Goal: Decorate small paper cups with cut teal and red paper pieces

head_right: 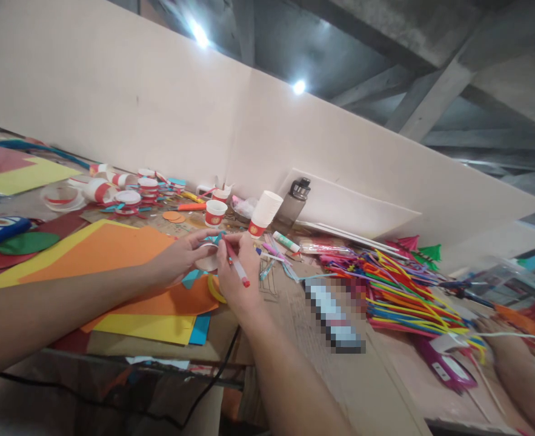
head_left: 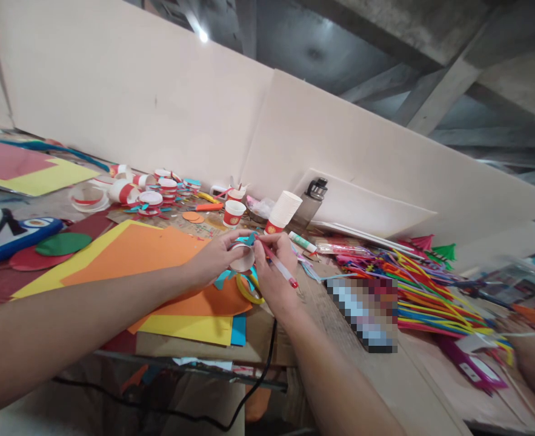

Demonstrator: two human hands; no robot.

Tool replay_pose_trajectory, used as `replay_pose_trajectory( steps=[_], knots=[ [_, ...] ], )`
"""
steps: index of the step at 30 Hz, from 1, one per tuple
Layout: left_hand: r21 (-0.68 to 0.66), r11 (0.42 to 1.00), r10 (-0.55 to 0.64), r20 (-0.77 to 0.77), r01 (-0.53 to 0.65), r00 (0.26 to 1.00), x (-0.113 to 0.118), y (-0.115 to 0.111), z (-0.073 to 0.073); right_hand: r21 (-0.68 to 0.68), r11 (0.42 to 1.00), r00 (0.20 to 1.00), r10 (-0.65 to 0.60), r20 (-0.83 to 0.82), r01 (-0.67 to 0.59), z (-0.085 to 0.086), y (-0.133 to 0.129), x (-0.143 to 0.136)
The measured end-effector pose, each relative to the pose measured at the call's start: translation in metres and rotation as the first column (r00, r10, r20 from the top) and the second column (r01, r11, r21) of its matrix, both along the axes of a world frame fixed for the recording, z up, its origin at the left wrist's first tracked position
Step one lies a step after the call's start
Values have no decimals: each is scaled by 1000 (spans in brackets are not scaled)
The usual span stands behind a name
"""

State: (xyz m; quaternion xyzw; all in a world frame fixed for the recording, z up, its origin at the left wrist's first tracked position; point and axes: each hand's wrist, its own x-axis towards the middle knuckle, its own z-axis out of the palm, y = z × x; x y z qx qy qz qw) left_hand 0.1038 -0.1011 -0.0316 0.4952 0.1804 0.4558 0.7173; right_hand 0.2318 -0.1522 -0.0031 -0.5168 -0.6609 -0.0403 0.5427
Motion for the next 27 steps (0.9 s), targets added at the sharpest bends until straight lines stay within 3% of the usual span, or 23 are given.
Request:
replay_pose_trajectory(
  steps=[27],
  knots=[
    [84, 996, 16, -58, -11, 998, -1, 1, -2, 2, 1000, 1000, 0, 3, 0, 1, 0, 0]
  ],
)
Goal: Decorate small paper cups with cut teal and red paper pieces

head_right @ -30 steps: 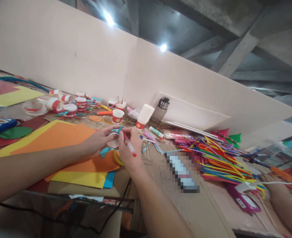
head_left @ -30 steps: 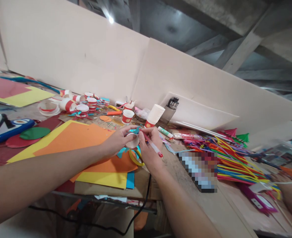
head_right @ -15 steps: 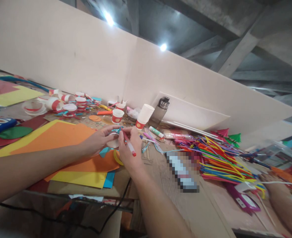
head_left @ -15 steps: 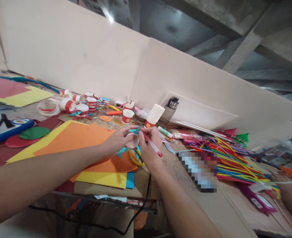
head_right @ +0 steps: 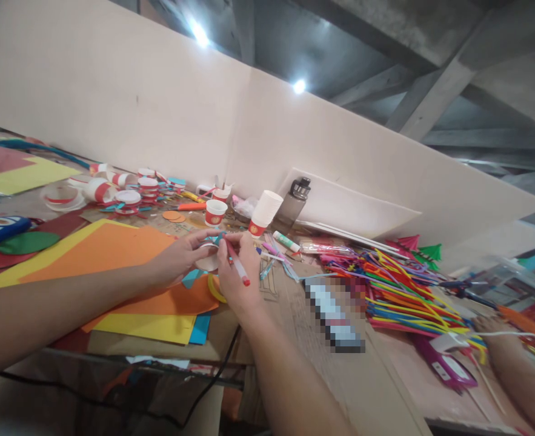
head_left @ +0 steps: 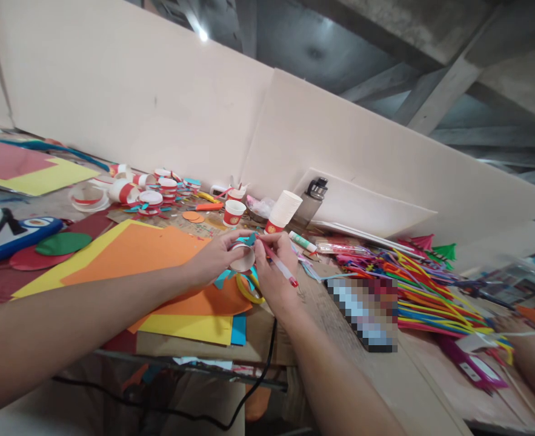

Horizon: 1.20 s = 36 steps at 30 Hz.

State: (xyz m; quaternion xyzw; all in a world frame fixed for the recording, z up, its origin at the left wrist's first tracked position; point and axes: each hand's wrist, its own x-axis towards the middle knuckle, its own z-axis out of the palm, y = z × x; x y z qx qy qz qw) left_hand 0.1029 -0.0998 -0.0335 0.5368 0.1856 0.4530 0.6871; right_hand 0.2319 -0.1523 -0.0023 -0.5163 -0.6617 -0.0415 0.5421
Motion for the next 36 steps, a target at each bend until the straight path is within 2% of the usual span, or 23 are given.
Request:
replay_pose_trajectory(
  steps=[8, 36],
  knots=[
    [-18, 1000, 7, 4, -7, 1000, 0, -2, 4, 26, 1000, 1000, -5, -8, 6, 0, 1, 0],
    [33, 999, 9, -18, -9, 1000, -1, 0, 1, 19, 1000, 999, 15, -36, -14, 1, 1, 0]
  ],
)
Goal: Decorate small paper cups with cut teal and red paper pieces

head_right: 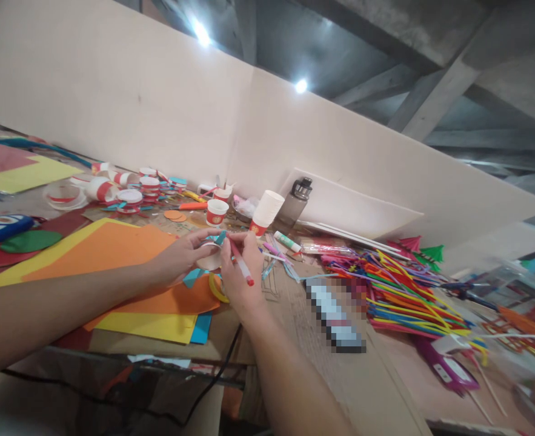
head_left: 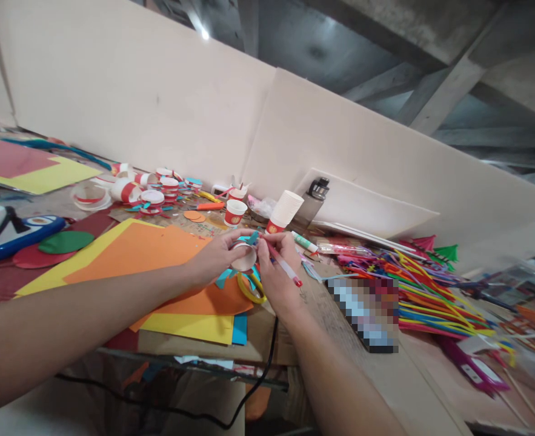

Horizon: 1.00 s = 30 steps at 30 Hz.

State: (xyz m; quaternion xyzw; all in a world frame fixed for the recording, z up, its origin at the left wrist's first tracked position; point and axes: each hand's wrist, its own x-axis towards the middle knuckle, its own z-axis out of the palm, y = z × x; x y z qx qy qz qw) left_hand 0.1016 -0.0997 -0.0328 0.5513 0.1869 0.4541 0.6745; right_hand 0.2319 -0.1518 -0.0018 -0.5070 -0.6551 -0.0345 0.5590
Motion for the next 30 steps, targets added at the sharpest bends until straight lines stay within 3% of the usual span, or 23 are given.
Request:
replay_pose_trajectory(
  steps=[30],
  knots=[
    [-62, 998, -8, 50, 12, 999, -1, -3, 3, -38, 999, 1000, -10, -3, 10, -1, 0, 2]
  ],
)
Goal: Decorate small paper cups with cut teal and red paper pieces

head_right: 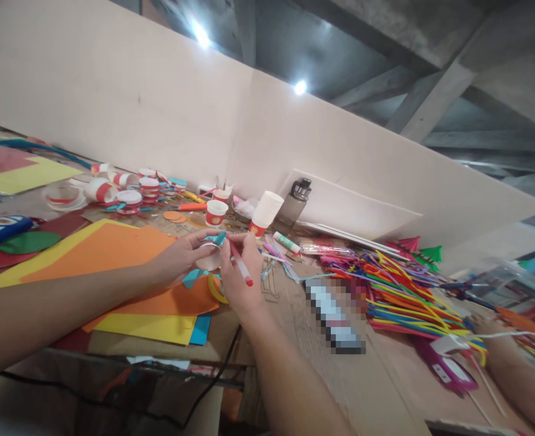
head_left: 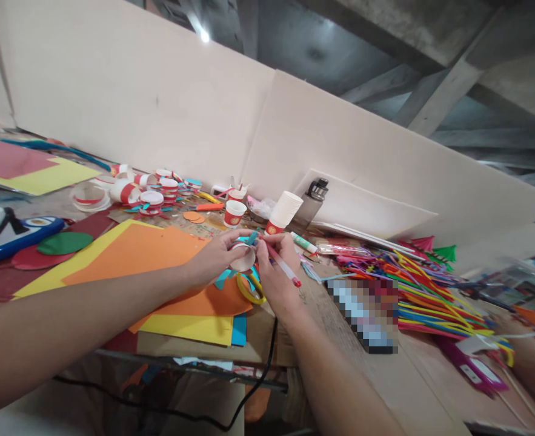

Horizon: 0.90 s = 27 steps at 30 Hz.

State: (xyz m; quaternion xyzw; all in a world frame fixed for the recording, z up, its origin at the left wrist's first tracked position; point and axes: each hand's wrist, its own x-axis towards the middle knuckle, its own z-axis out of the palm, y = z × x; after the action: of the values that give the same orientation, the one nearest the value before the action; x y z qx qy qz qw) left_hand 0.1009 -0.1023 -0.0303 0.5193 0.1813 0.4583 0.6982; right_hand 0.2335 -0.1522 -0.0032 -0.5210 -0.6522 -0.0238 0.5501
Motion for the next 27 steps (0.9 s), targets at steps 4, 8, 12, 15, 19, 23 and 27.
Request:
replay_pose_trajectory(
  steps=[4, 8, 12, 15, 19, 23, 27],
  knots=[
    [-13, 1000, -7, 13, 7, 1000, 0, 0, 0, -7, 1000, 1000, -20, 11, 20, 1, 0, 0],
    [-38, 999, -21, 21, 22, 1000, 0, -2, 2, -9, 1000, 1000, -19, 11, 19, 0, 0, 0],
    [-48, 999, -6, 16, 7, 1000, 0, -4, 6, -13, 1000, 1000, -7, -11, 7, -1, 1, 1],
    [-83, 997, 4, 23, -2, 1000, -1, -6, 11, 5, 1000, 1000, 10, -20, -10, 0, 0, 2],
    [-133, 991, -12, 40, 17, 999, -3, -8, 16, 64, 998, 1000, 13, -9, -12, 4, -2, 4],
    [-186, 982, -19, 42, 26, 999, -5, -5, 17, 49, 998, 999, 31, 22, -32, 7, -3, 4],
    [-229, 973, -10, 36, 18, 999, -8, -1, 17, 53, 998, 1000, 14, 21, -15, 13, -1, 12]
  ],
)
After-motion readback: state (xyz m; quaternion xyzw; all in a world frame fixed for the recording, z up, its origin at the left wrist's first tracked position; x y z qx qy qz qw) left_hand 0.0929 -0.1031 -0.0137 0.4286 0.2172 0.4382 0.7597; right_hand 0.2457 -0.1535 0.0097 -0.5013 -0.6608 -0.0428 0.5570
